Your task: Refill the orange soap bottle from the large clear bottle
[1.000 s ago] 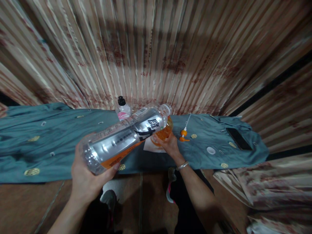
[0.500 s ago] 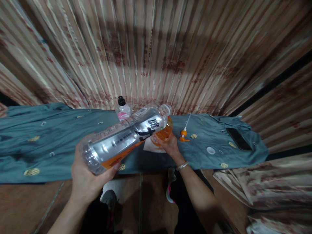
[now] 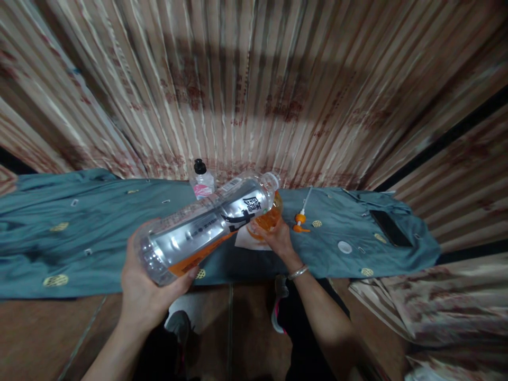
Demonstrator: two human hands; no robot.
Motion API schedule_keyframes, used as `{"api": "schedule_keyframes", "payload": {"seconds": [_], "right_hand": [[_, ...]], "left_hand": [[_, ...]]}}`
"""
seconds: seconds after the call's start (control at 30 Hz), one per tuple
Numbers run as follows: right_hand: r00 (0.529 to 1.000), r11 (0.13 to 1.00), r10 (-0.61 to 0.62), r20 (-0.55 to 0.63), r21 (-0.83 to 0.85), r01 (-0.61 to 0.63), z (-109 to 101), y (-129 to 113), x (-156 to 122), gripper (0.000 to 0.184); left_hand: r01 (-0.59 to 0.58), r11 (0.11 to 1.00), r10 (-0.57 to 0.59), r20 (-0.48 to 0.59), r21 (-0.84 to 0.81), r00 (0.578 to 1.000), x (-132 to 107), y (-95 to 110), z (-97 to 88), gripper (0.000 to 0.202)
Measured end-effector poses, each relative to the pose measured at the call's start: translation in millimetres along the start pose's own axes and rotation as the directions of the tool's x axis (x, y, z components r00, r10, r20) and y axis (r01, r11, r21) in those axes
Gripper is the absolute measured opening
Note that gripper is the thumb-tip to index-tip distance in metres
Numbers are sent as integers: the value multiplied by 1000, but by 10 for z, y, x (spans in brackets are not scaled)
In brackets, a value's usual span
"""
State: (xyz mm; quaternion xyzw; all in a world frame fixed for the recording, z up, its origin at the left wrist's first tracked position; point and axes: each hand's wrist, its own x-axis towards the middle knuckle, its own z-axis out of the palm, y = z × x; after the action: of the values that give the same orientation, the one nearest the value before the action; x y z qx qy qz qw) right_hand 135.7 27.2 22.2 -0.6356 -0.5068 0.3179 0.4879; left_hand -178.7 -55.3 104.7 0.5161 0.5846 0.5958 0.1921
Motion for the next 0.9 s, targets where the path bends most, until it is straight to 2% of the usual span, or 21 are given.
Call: {"api": "schedule_keyframes", "payload": {"seconds": [0.2, 0.33, 0.4, 0.47, 0.7, 0.9], "right_hand": [[1000, 1000, 8, 18, 24, -9, -30, -33, -6, 67], [1000, 999, 18, 20, 38, -19, -39, -56, -10, 66], [1000, 999, 15, 14, 43, -16, -34, -59, -13, 66], [1000, 999, 7, 5, 49, -8, -27, -57, -17, 64], [1000, 1000, 8, 5, 27, -8, -11, -34, -12, 68], [1000, 999, 22, 5, 36, -22, -9, -23, -6, 71]], "left_hand": [[-58, 998, 57, 17, 25, 998, -16, -42, 6, 90], [-88, 996, 85, 100, 34, 991, 25, -120, -102, 91], [-89, 996, 83, 173, 23, 981, 52, -185, -168, 99], [-93, 996, 89, 196, 10, 976, 70, -251, -214, 104], [-144, 989, 139, 194, 13, 971, 78, -334, -244, 85], [-149, 988, 136, 204, 47, 970, 66, -361, -246, 92]]}}
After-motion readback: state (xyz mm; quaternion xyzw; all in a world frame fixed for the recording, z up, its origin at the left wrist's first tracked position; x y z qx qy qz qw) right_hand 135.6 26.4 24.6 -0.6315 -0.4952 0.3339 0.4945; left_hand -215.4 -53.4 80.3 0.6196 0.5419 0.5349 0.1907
